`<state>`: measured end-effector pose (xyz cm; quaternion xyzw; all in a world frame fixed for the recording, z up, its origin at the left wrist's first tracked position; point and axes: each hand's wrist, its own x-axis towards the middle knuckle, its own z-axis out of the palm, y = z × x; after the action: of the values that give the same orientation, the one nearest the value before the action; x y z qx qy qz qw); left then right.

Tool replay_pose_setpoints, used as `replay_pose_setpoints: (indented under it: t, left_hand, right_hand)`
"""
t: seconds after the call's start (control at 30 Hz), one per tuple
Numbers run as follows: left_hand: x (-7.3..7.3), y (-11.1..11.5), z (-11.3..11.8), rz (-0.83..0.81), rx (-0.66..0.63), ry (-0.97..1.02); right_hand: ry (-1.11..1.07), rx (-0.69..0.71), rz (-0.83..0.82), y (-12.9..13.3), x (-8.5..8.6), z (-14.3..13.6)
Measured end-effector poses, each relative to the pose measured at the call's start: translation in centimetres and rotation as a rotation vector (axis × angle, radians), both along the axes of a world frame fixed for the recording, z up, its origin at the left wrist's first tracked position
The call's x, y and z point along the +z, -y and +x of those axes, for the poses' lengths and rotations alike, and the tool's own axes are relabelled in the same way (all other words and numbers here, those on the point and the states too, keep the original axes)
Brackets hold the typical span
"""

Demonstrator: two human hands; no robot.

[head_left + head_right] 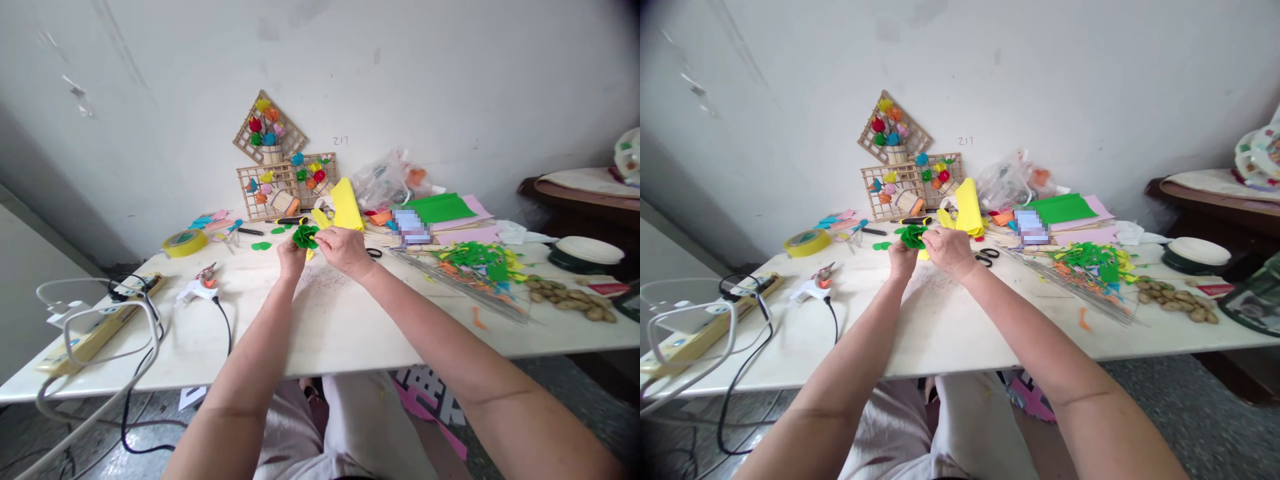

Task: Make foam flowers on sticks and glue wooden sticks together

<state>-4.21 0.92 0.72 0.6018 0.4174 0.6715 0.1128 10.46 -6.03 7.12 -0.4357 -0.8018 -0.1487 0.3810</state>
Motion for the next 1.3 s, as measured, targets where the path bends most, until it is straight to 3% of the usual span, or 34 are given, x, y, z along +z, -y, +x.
replay_pose_setpoints:
  t: [0.47, 0.7, 1.03, 1.3]
  left_hand:
    - [0.7, 0.7, 0.2, 0.009, 0.038, -0.107]
    - [1.0, 1.3, 0.5, 0.04, 0.015, -0.173]
    - [0.9, 1.4, 0.7, 0.012, 0.027, -0.201]
    - [1.2, 1.8, 1.1, 0.027, -0.022, -0.187]
  right_hand:
    - [0.256, -0.072, -0.09, 0.7, 1.5, -0.6]
    - [0.173, -0.142, -0.068, 0.2, 0.8, -0.3]
    - [0.038, -0.101, 0.1, -0.3, 0.2, -0.3]
    - [0.055, -0.103, 0.08, -0.4, -0.1, -0.5]
